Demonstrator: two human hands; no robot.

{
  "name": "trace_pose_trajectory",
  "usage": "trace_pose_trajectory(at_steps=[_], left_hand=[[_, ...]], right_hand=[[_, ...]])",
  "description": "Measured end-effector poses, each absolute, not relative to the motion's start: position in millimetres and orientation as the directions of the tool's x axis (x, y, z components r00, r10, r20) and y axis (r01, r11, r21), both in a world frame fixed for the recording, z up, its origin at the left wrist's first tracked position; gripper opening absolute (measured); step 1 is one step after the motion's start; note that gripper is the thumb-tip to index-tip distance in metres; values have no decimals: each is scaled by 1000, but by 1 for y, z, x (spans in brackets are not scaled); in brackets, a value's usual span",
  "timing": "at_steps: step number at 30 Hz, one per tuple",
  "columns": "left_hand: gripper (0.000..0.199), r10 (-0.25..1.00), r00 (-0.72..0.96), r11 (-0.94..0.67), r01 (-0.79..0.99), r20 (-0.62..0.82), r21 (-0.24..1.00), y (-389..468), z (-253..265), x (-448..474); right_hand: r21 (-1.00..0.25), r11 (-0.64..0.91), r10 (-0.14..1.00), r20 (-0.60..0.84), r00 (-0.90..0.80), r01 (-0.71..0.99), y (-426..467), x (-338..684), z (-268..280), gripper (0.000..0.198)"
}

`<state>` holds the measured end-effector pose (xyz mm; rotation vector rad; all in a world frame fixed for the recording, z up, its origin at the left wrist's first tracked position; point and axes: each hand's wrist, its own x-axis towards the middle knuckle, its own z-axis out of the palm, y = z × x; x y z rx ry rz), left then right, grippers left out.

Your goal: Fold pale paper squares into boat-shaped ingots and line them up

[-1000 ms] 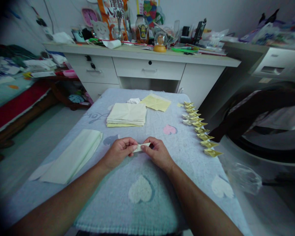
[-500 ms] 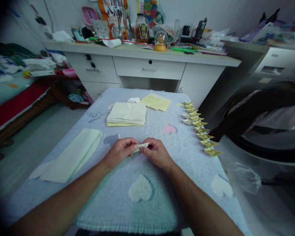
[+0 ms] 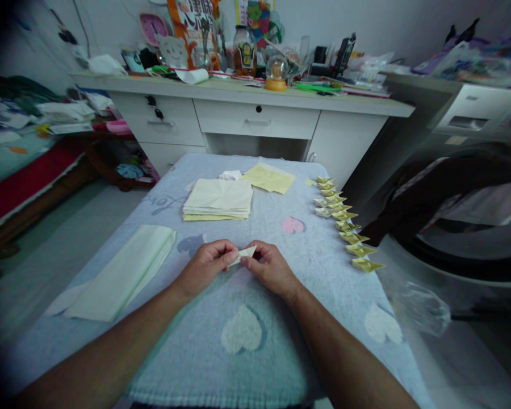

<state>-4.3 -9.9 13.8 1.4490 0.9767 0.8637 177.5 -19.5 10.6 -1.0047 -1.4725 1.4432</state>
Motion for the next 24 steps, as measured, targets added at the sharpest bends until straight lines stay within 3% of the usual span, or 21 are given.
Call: trace_pose_trajectory(at_steps=[8, 24], left_hand=[[30, 917, 390, 118, -70, -82, 991, -10, 18, -2], [28, 894, 438, 205, -207, -97, 957, -10, 10, -2]], right_hand=[[-979, -3, 953, 59, -296, -206, -16, 175, 9, 25], [-980, -64, 937, 6, -348, -190, -18, 177, 10, 20]])
